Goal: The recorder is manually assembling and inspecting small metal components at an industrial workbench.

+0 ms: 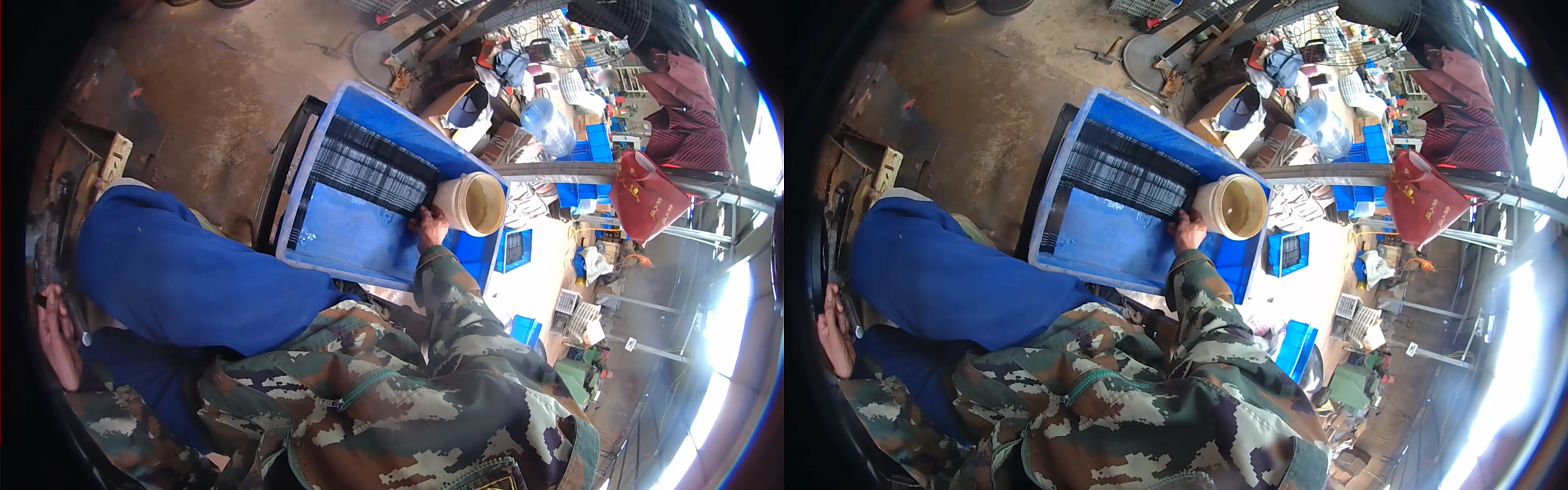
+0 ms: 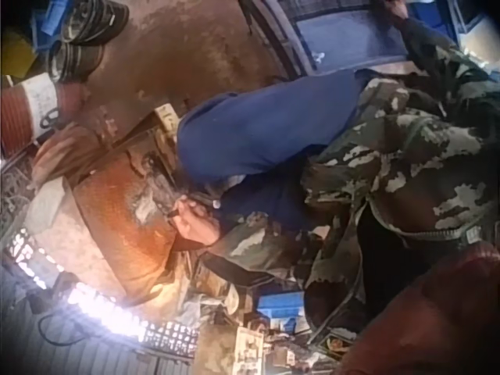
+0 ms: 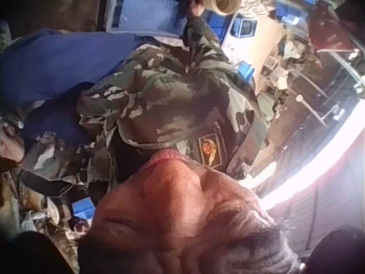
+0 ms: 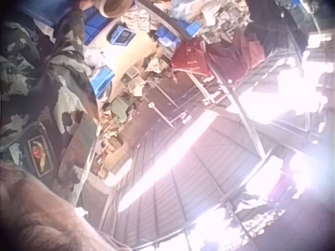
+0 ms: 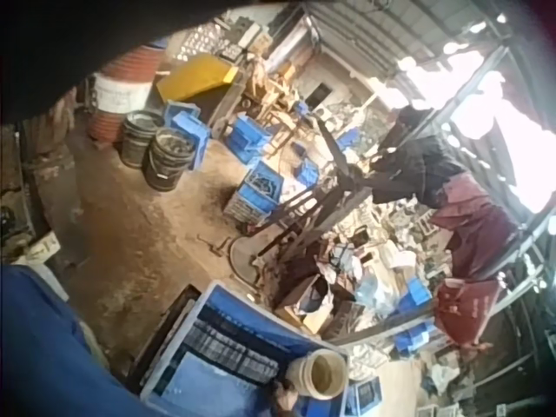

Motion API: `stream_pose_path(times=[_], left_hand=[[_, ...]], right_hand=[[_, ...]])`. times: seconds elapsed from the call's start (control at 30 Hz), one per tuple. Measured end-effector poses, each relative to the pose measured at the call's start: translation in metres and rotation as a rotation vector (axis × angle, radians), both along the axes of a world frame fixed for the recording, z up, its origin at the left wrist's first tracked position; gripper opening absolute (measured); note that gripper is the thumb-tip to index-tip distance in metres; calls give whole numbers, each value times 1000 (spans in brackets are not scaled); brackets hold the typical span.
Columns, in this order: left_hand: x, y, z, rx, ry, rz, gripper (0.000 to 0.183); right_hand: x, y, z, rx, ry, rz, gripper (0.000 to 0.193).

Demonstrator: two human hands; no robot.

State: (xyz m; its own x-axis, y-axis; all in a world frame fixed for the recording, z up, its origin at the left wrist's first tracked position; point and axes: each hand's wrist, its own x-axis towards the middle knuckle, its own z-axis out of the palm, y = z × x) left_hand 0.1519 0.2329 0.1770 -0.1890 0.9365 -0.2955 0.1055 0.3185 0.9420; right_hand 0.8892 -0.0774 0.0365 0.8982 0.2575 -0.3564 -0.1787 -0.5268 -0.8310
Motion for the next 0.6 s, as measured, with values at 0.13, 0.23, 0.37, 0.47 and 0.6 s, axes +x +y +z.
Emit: stream_pose_path(times=[0.13,0.23,0.37,0.47,0.6], left_hand=[[-9,-8,6,20,-29,-8,26],[-16,-8,-2,44,-39,-64,27],[4,-3,-12,20,-46,-81,27],[-1,-3,-7,43,-31,-81,29],[-44,-21,30,57,-5,-17,33]], right_hand=[[-14,2,1,-224,-128,111,54],[-11,-22,-11,-295,-159,158,51],[24,-48,-35,-324,-289,211,43],[6,-34,-32,-286,-323,206,42],[-31,3,-49,-113,-203,196,49]])
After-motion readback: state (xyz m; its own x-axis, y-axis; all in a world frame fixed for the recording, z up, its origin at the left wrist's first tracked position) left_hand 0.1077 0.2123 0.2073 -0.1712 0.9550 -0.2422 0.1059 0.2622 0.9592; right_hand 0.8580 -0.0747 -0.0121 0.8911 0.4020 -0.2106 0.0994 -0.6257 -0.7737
